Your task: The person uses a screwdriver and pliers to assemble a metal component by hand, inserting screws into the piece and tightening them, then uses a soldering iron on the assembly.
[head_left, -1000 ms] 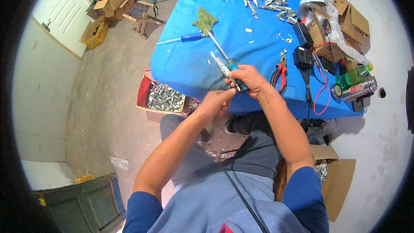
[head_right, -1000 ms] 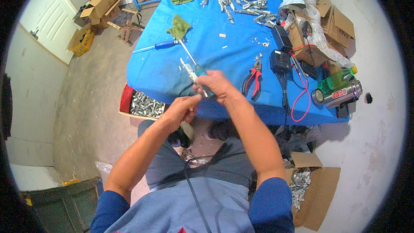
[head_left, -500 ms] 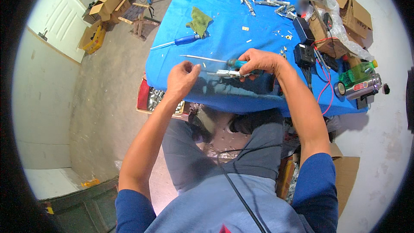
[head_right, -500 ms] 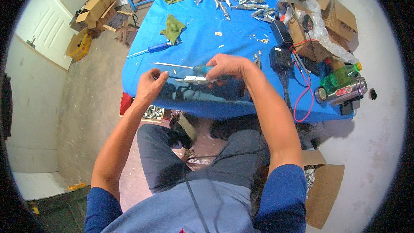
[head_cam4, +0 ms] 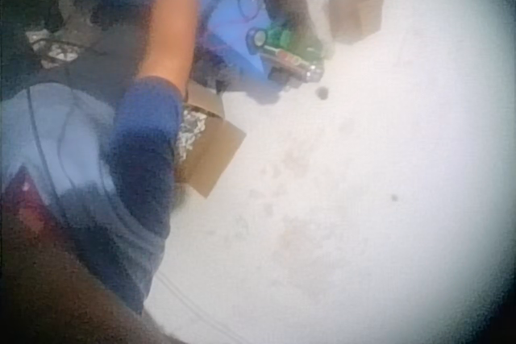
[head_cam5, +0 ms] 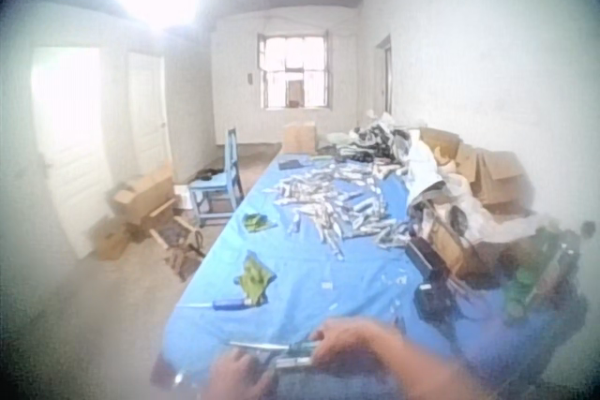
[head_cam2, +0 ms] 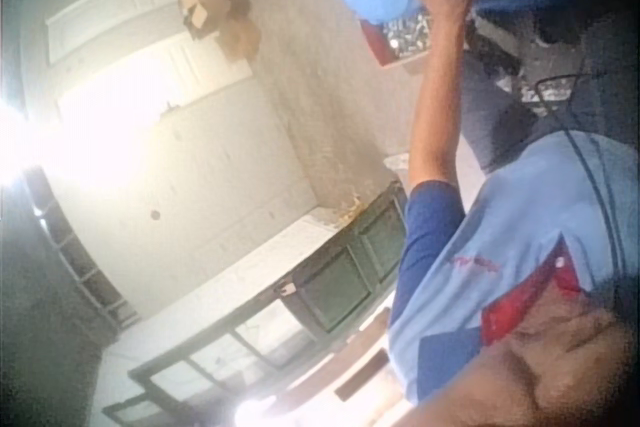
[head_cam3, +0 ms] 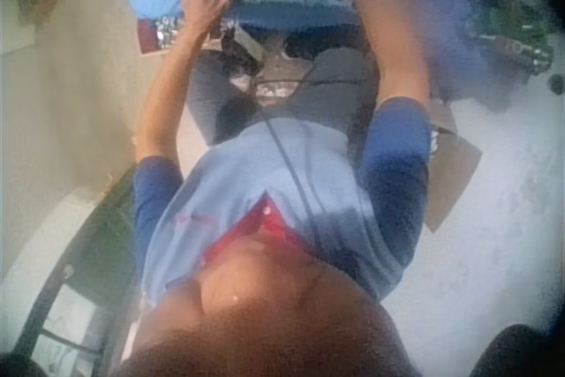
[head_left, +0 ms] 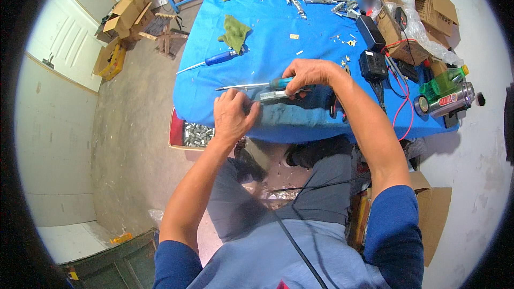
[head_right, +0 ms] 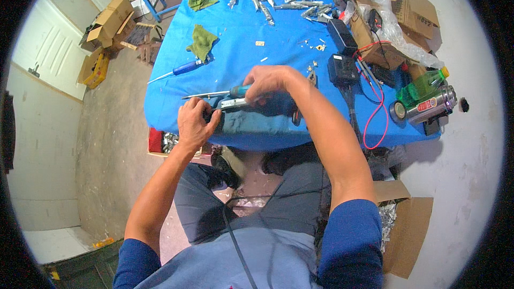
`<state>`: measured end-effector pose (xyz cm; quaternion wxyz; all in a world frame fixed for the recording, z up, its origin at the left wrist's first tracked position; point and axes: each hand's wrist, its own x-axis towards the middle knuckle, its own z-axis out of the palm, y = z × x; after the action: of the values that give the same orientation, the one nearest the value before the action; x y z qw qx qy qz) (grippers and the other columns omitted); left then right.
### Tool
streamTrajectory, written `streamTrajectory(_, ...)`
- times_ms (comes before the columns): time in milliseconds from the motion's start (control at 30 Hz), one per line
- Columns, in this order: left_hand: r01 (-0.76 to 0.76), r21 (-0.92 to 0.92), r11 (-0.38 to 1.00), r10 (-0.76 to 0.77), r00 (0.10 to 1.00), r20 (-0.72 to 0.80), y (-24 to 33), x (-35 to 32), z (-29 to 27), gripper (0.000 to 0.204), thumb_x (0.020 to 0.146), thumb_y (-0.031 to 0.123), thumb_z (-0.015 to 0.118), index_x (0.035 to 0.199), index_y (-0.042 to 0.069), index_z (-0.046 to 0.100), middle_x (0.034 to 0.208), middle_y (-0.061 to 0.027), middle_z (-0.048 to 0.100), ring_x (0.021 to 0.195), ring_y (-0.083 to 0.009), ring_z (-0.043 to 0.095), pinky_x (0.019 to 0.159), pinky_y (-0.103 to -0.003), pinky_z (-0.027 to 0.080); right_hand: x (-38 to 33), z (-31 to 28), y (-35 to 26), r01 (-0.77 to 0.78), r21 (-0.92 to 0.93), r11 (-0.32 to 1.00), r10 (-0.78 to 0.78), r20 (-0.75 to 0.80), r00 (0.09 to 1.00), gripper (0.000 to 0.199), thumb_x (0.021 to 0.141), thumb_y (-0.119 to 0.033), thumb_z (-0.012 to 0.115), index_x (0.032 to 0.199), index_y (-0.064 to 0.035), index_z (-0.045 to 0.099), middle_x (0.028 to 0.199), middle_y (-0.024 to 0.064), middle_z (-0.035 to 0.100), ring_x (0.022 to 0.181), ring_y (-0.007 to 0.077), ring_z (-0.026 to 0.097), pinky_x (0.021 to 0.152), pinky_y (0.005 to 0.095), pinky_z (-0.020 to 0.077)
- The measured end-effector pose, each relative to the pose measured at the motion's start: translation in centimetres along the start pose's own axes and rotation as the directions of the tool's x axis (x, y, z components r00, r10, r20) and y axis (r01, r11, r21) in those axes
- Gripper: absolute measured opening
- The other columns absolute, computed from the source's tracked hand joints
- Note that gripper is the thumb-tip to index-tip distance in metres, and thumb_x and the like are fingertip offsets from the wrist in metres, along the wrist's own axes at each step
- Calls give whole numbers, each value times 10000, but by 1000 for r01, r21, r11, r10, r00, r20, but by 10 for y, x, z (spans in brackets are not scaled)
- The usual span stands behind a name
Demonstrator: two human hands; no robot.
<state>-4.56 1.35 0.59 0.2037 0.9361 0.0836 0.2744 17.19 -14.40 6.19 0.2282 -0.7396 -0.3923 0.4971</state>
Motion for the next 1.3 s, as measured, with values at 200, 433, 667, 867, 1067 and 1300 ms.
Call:
streamTrajectory(200,-29,10,1000,28,996,80,-4,9,-10,336,781,357,753,741,53,614,760,-107,551,732,-313,560,663,-421,439,7,-4,-1,-33,86,996,25,102,994,274,734,-196,737,949,-30,704,775,51,701,580,95,582,517,251,451)
streamTrajectory(433,18,-4,1000,-17,967,252,-6,19,-22,299,818,325,729,798,42,634,819,-128,571,785,-338,589,687,-436,466,16,-6,-3,-104,146,984,79,168,983,228,707,-224,747,865,-68,695,796,38,697,613,112,599,519,251,451)
streamTrajectory(667,-69,11,998,67,989,135,-5,8,0,217,838,262,711,803,62,634,815,-122,570,781,-331,574,683,-432,442,0,-5,-6,-24,-26,999,14,-322,947,348,751,-317,728,919,-13,703,787,97,688,682,193,650,587,336,495)
streamTrajectory(867,-40,-59,997,45,995,91,-6,5,2,201,833,237,713,780,65,623,789,-103,573,757,-329,558,680,-435,414,-98,17,-1,117,-130,985,-174,-660,731,446,804,-363,670,1057,4,670,865,167,665,810,230,638,750,377,490)
streamTrajectory(1067,-46,-69,997,49,997,52,-8,-2,3,184,808,220,713,770,72,611,779,-105,563,766,-332,555,682,-445,404,-175,104,17,201,107,974,-79,-668,740,444,820,-116,637,1249,-24,566,1036,134,649,955,205,617,877,340,481)
streamTrajectory(1300,-47,-48,998,50,997,53,-7,-1,6,195,841,243,712,797,73,627,803,-91,571,770,-310,552,684,-421,401,-177,143,29,211,-68,975,-188,-756,627,374,835,-79,667,1201,-8,636,1097,162,690,1014,229,669,902,320,495)
